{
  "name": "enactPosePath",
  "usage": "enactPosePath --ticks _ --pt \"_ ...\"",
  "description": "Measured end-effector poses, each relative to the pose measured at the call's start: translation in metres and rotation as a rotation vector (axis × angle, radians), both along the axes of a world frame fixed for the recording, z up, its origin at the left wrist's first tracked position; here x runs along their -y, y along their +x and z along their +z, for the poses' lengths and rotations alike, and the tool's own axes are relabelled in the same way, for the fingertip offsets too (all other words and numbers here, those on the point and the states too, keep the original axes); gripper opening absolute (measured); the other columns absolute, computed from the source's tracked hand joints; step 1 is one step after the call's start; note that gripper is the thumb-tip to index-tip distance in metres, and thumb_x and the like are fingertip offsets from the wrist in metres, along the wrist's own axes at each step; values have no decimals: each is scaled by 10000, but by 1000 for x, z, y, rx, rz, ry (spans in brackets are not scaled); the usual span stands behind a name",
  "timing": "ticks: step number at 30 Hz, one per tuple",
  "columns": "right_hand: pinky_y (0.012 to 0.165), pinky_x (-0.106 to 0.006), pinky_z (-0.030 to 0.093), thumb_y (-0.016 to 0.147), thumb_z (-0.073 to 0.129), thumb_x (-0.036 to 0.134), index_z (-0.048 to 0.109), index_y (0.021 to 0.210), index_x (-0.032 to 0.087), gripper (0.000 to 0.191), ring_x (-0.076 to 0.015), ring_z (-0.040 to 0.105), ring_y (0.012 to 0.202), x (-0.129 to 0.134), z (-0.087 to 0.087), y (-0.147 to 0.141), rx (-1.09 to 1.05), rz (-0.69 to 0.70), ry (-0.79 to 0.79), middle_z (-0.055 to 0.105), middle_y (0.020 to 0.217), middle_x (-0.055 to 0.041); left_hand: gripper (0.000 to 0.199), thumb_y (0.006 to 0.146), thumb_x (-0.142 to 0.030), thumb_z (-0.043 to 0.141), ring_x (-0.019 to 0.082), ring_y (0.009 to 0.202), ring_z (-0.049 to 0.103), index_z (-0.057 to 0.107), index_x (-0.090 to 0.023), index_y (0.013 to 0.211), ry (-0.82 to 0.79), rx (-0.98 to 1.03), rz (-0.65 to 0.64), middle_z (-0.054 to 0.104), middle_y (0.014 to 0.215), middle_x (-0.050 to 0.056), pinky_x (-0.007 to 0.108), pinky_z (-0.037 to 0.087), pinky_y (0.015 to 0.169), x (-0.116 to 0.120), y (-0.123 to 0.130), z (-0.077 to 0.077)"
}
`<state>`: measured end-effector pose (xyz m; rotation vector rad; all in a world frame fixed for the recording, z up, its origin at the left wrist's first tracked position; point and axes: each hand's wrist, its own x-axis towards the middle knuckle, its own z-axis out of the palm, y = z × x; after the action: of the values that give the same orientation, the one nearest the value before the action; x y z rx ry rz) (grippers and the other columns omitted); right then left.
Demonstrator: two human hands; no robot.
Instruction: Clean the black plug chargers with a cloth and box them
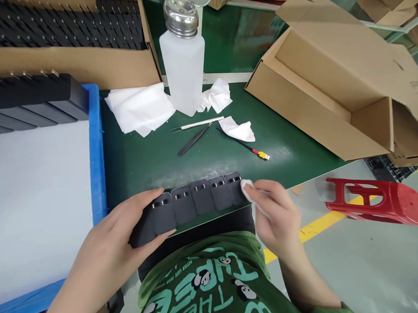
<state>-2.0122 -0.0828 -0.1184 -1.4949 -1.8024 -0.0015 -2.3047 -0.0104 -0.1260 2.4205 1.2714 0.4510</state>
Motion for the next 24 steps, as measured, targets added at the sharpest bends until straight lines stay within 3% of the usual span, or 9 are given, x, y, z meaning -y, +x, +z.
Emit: enactPosePath --ticks 4,8,9,12,14,17,20,24 --pt "701 -342 541 838 469 -86 589 1268 82 476 -197 564 858 2 -5 -34 135 57 8 643 1026 -148 562 939 -624 523 233 1029 712 462 -286 1383 -23 -5 3 686 1234 60 271 586 743 0 0 0" --pt "705 -315 567 848 440 -42 586 1279 92 475 -170 567 836 12 9 -45 -77 302 -126 644 1009 -117 576 928 -610 563 243 1076 703 451 -298 1399 -41 11 10 675 1269 59 289 588 798 1 -2 -2" --pt "712 -305 566 845 438 -49 597 1275 113 486 -164 581 858 14 12 -40 -113 277 -111 632 1025 -110 577 925 -607 571 245 1081 703 453 -302 1401 -42 11 11 676 1270 57 292 590 802 1 -2 -2" --pt "702 -283 535 828 470 -107 646 1253 193 549 -157 606 892 15 9 -22 -42 -34 3 598 1041 -89 597 930 -605 568 254 1119 695 434 -312 1432 -51 13 18 670 1302 59 313 597 830 3 0 0" --pt "703 -301 523 813 504 -126 645 1282 200 588 -171 611 879 13 0 -20 56 -94 28 602 1031 -95 654 942 -585 564 253 1154 683 354 -318 1501 -75 28 26 650 1354 65 321 600 847 4 1 2" --pt "701 -348 519 821 519 -96 604 1329 117 557 -213 606 873 8 -12 -44 157 26 31 632 1023 -137 788 946 -520 596 241 1159 682 175 -334 1585 -139 59 53 645 1369 60 320 603 841 5 4 6" --pt "654 -353 501 851 512 -37 626 1240 32 412 -206 562 787 1 -9 -82 192 143 40 675 1010 -159 860 944 -458 621 235 1136 690 78 -350 1603 -193 88 75 659 1344 52 329 604 833 6 7 8" --pt "722 -303 546 934 409 44 658 1088 59 293 -161 563 775 -7 15 -98 -52 593 -56 691 926 -103 926 938 -469 632 262 1330 575 13 -339 1614 -183 118 67 548 1494 76 387 566 989 10 2 16"
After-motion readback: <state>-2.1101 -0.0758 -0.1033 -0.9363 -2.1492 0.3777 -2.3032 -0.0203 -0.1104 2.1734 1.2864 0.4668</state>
